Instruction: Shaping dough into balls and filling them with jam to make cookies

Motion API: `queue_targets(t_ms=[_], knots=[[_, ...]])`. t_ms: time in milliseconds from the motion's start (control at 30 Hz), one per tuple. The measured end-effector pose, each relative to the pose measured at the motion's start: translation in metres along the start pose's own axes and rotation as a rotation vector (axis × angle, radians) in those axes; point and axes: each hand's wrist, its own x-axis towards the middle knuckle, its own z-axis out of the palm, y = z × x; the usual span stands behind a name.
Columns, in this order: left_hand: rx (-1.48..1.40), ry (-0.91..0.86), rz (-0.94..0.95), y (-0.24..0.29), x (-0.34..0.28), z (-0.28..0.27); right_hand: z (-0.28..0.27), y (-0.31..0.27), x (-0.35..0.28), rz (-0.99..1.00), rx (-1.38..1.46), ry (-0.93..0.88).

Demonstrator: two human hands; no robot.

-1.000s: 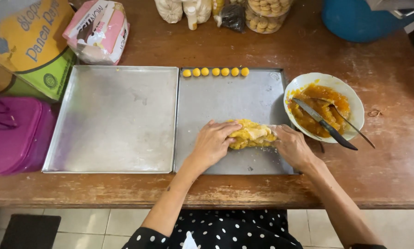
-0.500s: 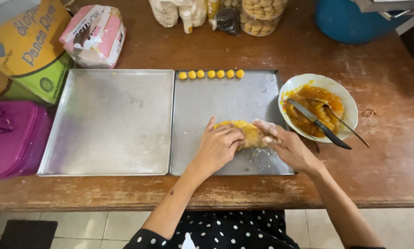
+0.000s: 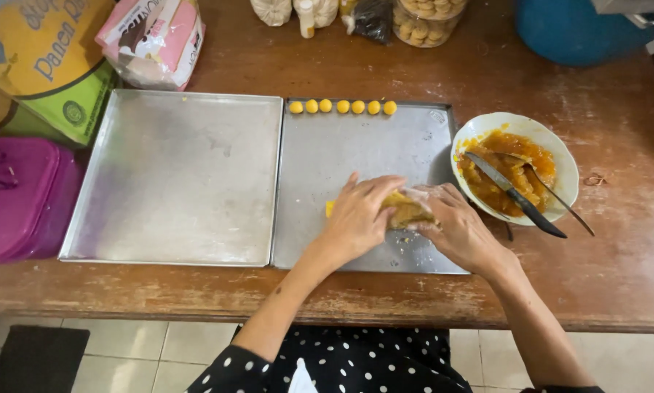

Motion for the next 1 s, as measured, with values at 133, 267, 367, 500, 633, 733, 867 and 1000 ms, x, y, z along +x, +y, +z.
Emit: queue_targets(t_ms=[133, 267, 367, 500, 633, 733, 867, 1000], knots=[[0.026, 0.007, 0.036, 0.012, 0.011, 0.011, 0.032, 0.028, 0.001, -0.177, -0.093, 0.177], [-0.09, 0.009, -0.008, -0.006, 0.004, 0.019, 0.034, 0.037, -0.003, -0.02, 0.319, 0.291], [-0.176, 0.018, -0.014, -0.001, 0.004, 0.01, 0.019, 0.016, -0.004, 0.244, 0.603, 0.348], [-0.387, 0.132, 0.026, 0.026, 0.014, -0.007, 0.004, -0.009, 0.001, 0.27, 0.889, 0.525], [-0.503, 0.182, 0.041, 0.028, 0.016, 0.003, 0.016, 0.008, -0.007, 0.25, 1.033, 0.536], [-0.599, 0.258, 0.005, 0.011, 0.015, 0.013, 0.013, 0.008, -0.012, 0.243, 0.86, 0.398], [-1.098, 0.309, -0.218, 0.001, 0.016, 0.018, 0.032, 0.006, -0.017, -0.101, 0.195, 0.331], [-1.295, 0.303, -0.275, 0.006, 0.017, 0.014, 0.031, 0.007, -0.023, -0.155, 0.183, 0.22]])
